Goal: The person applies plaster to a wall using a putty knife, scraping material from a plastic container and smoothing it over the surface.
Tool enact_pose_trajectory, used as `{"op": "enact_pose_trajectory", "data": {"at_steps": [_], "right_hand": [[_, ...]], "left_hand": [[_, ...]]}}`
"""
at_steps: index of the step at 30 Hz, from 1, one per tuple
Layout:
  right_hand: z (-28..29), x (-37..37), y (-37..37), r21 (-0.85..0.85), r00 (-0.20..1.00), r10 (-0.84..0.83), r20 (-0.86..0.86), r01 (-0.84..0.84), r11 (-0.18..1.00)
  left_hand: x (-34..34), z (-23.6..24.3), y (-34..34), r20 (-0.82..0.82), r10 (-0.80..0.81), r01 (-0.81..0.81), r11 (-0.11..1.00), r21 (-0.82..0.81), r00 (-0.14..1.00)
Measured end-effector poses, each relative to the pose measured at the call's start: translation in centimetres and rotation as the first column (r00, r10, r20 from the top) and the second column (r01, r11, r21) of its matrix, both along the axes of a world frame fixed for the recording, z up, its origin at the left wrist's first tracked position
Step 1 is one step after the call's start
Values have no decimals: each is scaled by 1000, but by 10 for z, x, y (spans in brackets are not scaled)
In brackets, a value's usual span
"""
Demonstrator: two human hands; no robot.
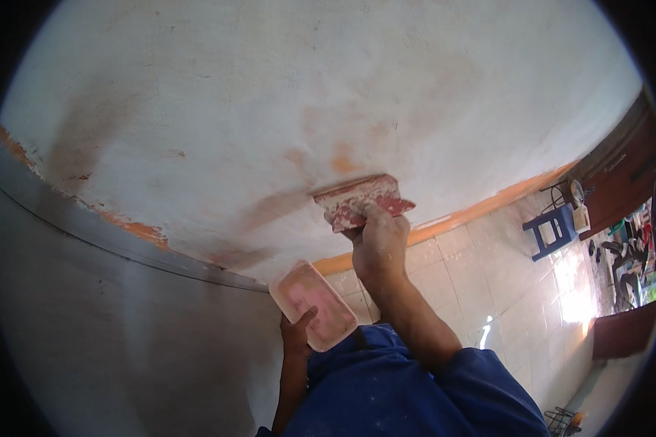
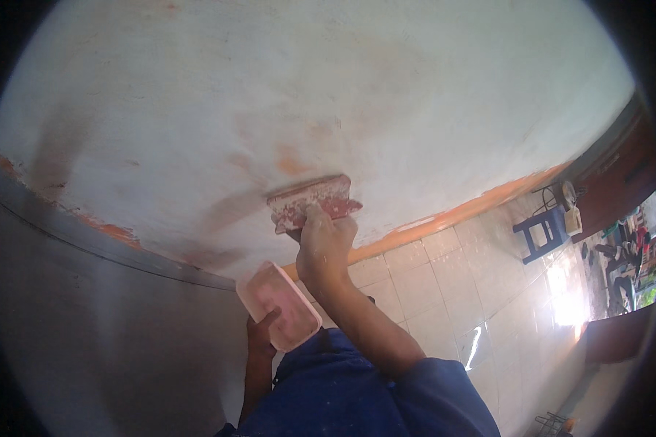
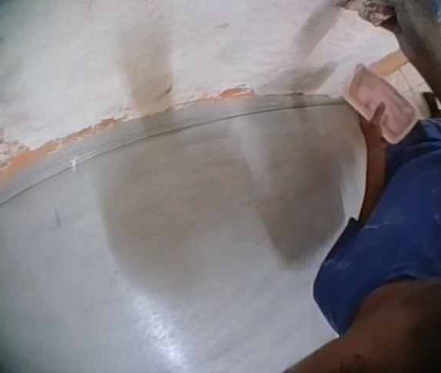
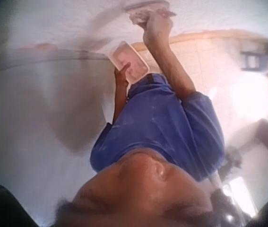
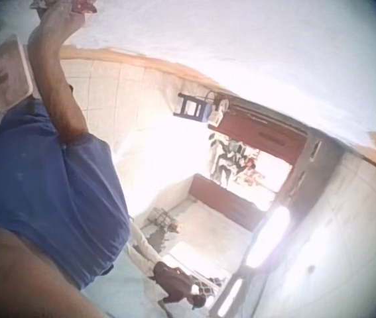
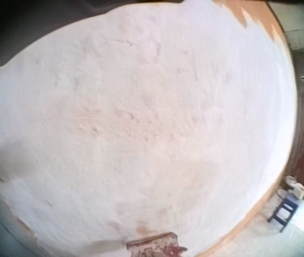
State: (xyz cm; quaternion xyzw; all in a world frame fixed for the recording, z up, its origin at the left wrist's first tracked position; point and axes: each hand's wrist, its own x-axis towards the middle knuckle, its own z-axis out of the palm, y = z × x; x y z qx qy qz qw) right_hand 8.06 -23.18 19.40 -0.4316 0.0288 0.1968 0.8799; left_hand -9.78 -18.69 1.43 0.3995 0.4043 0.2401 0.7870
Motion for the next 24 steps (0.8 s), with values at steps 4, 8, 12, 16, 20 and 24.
{"op": "enact_pose_trajectory", "data": {"at_steps": [4, 8, 12, 16, 20, 24], "right_hand": [[44, 3, -6, -82, 969, -3, 249, 24, 996], [54, 2, -24, -350, 769, 104, 631, 162, 923], [52, -16, -40, -72, 948, -53, 313, 79, 994], [0, -23, -46, 91, 999, -16, -48, 20, 996], [-26, -12, -43, 148, 985, 8, -175, 18, 989], [-23, 2, -38, 186, 989, 3, -146, 24, 982]], "left_hand": [[-3, 0, 3, 7, 33, -32, 998, -48, 999], [-5, -4, 8, 18, 24, -22, 996, -88, 1000], [-11, -12, 7, 35, 32, -28, 992, -122, 999], [-10, -14, 8, 5, 28, -28, 990, -139, 1000], [-11, -15, 13, -7, 15, -16, 991, -136, 1000], [-9, -10, 17, -25, 13, -16, 991, -134, 1000]]}}
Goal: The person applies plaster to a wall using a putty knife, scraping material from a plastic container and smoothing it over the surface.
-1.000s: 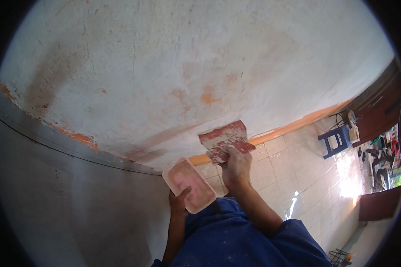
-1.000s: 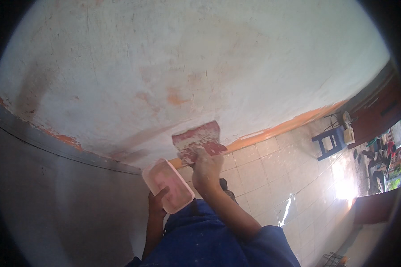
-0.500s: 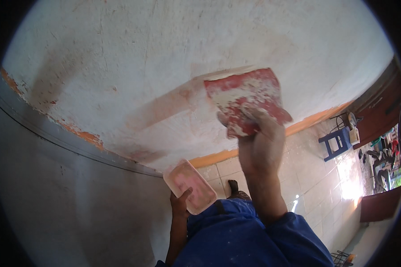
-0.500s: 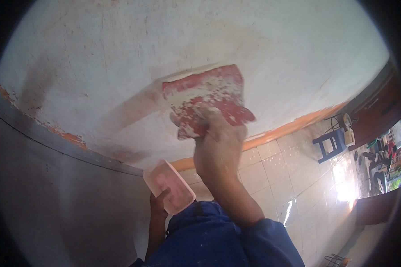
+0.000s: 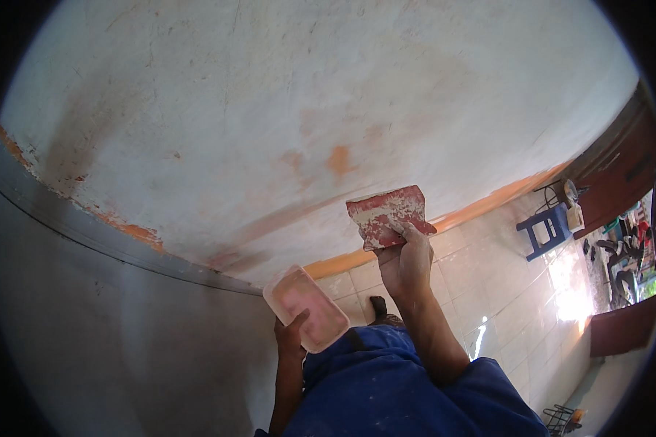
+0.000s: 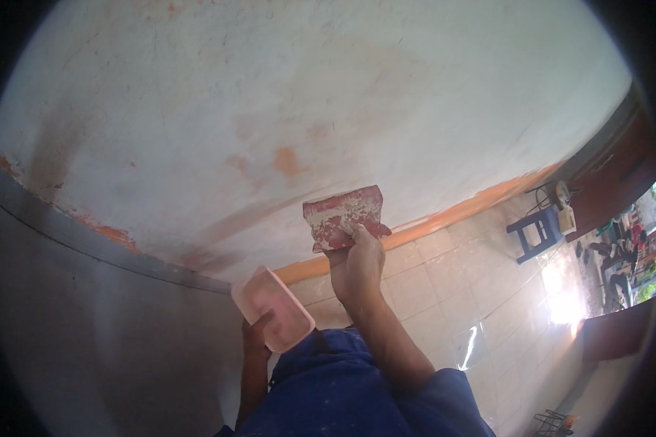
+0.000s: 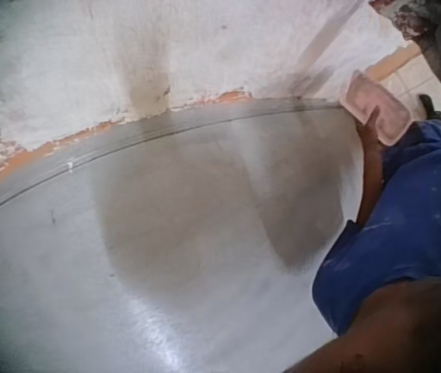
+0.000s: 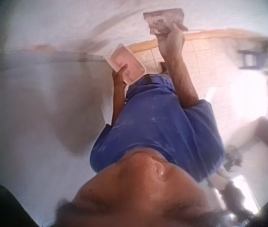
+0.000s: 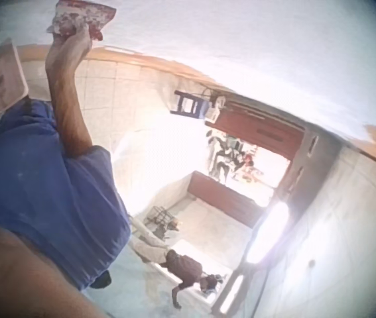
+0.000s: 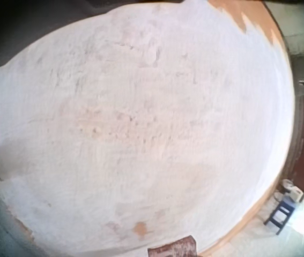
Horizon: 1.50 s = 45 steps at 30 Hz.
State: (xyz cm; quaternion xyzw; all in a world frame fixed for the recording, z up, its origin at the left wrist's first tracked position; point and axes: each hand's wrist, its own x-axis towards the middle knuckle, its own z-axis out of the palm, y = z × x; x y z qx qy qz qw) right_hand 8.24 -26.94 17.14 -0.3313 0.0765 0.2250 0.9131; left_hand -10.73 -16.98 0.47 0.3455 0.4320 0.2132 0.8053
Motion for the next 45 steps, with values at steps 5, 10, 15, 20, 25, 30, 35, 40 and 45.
{"op": "enact_pose_trajectory", "data": {"at_steps": [5, 10, 15, 20, 25, 30, 35, 40, 45], "right_hand": [[-5, 16, 4, -27, 1000, 6, -2, -6, 1000], [10, 39, 7, -20, 994, 84, 68, -83, 996], [25, 59, 15, -51, 980, 130, 150, -124, 991], [47, 79, 8, 51, 939, 181, 292, -204, 978], [80, 67, 3, 7, 942, 99, 321, -107, 994], [51, 41, -24, -114, 976, 119, 185, -99, 989], [-47, 45, -24, -254, 943, 206, 261, -139, 957], [-7, 73, 10, -80, 922, 194, 335, -178, 981], [70, 58, 9, 4, 953, 139, 269, -146, 989]], "left_hand": [[4, -6, 9, 8, 2, -2, 1000, 5, 1000], [14, -14, 6, -12, 38, -37, 997, 73, 999], [20, -24, 8, -25, 53, -51, 995, 85, 998], [29, -23, 9, -7, 55, -55, 995, 78, 998], [40, -25, 9, 42, 40, -41, 999, 28, 998], [46, -23, -1, 4, 43, -44, 995, 94, 999], [49, -25, -12, 1, 33, -33, 994, 102, 999], [46, -30, -14, 36, 82, -81, 996, -31, 996], [42, -25, -17, 137, 104, -76, 978, -193, 985]]}}
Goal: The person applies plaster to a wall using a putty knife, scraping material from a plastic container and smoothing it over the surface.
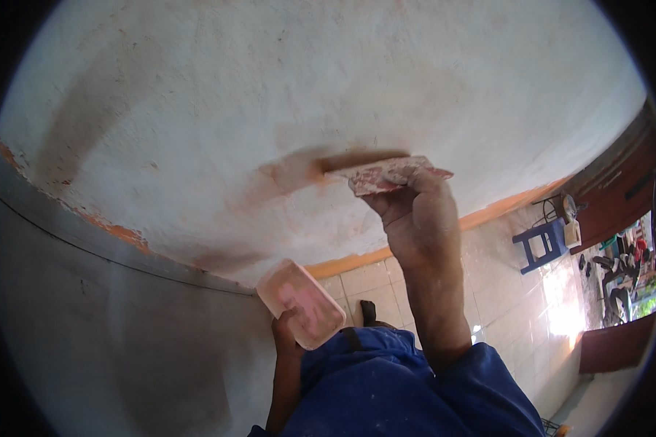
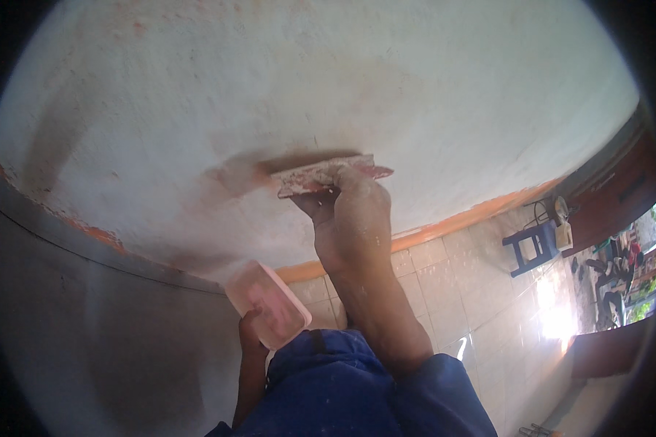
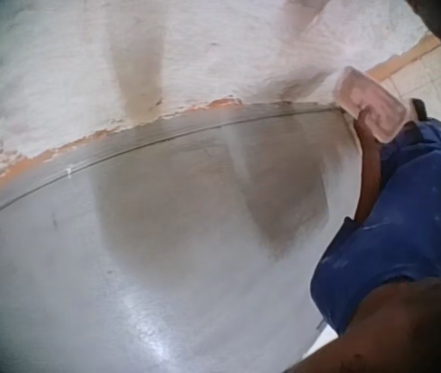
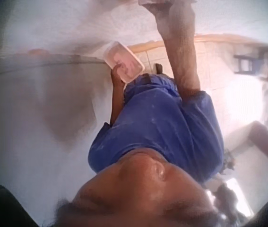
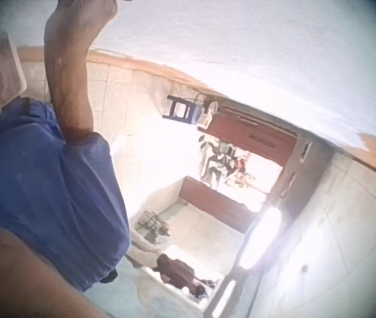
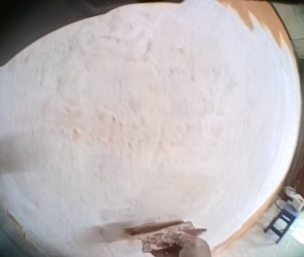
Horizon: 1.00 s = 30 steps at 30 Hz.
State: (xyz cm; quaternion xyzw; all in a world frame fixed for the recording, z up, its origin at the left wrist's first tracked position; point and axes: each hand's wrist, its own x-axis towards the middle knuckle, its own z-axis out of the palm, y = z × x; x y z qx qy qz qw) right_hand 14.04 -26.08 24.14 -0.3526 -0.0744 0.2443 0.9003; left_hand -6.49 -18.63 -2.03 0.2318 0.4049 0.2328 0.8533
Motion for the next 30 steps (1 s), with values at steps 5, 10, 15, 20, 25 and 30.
{"op": "enact_pose_trajectory", "data": {"at_steps": [5, 10, 15, 20, 25, 30], "right_hand": [[9, -17, -24, -86, 995, -97, -5, 97, 992], [-65, -28, -46, -193, 997, -65, 43, 72, 979], [-77, -4, -16, -327, 965, 69, 255, 19, 945], [9, 2, 1, 24, 997, 80, 11, -81, 996], [27, -17, -23, -331, 940, 29, 339, 90, 939], [-42, -36, -51, -120, 978, -134, -158, 116, 986]], "left_hand": [[-1, 6, -6, 117, 33, -21, 995, -99, 993], [0, 4, -8, 110, 82, -70, 992, -106, 991], [-4, 0, -13, 97, 61, -52, 995, -91, 993], [-4, -2, -10, 101, 84, -76, 994, -79, 991], [-4, 1, -11, 54, 82, -78, 995, -61, 995], [-7, 1, -10, 71, 90, -81, 990, -118, 993]]}}
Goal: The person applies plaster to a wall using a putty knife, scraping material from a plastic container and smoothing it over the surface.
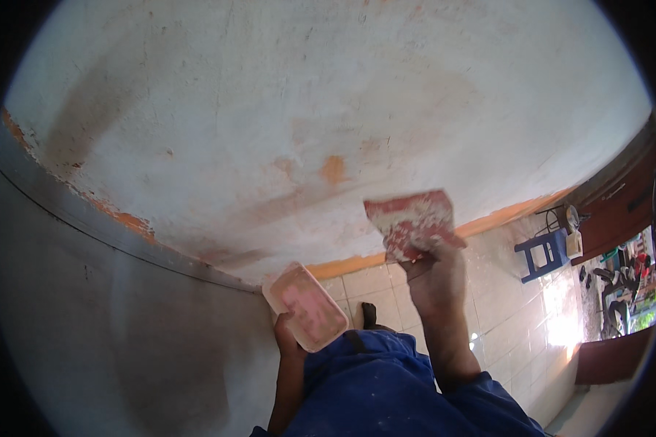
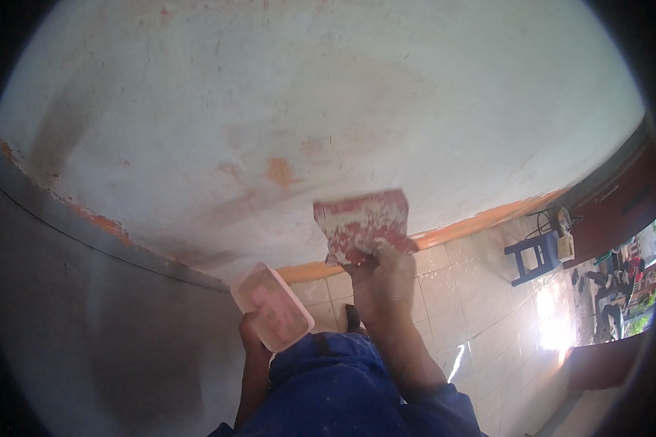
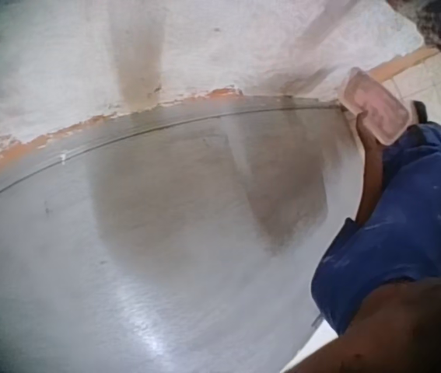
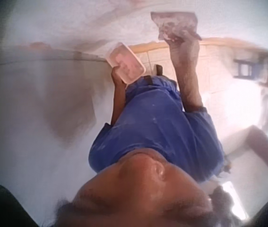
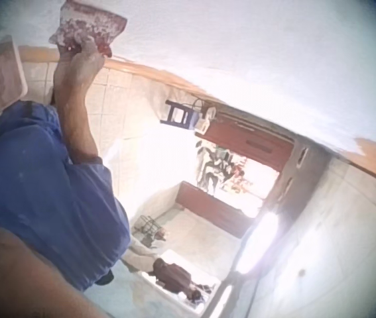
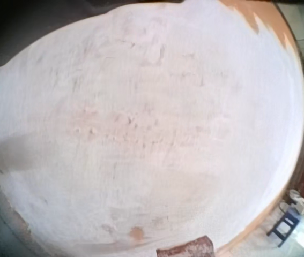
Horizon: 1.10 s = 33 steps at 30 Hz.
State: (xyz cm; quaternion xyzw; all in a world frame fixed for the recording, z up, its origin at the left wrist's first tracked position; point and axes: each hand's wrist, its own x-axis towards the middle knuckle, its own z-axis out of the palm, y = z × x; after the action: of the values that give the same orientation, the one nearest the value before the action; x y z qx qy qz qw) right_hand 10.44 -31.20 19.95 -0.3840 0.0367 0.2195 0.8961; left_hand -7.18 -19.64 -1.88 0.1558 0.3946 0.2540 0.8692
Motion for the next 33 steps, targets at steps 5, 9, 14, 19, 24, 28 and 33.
{"op": "enact_pose_trajectory", "data": {"at_steps": [5, 9, 14, 19, 24, 28, 33], "right_hand": [[-86, 16, 0, -129, 984, 61, -167, -83, 988], [-111, 34, 7, -166, 967, 196, 163, -169, 972], [-4, 28, 49, 90, 978, 173, -118, -163, 983], [62, 1, 20, -275, 907, 162, 390, -53, 960], [-7, -11, 5, -17, 983, 182, -40, -183, 983], [-74, -1, 32, -295, 915, 383, 128, -334, 895], [30, 26, 67, -14, 917, 353, 184, -357, 934]], "left_hand": [[-2, -1, -1, 19, -16, 16, 1000, 20, 1000], [5, 15, -4, 1, -29, 29, 999, 35, 1000], [8, 14, 0, -20, 3, -2, 999, 52, 1000], [5, 6, 2, 3, 30, -30, 999, 14, 1000], [1, -2, 4, 37, -12, 11, 1000, 10, 999], [-1, -4, 6, -15, -26, 25, 999, -30, 1000], [-2, 8, 8, -21, -35, 36, 999, 17, 999]]}}
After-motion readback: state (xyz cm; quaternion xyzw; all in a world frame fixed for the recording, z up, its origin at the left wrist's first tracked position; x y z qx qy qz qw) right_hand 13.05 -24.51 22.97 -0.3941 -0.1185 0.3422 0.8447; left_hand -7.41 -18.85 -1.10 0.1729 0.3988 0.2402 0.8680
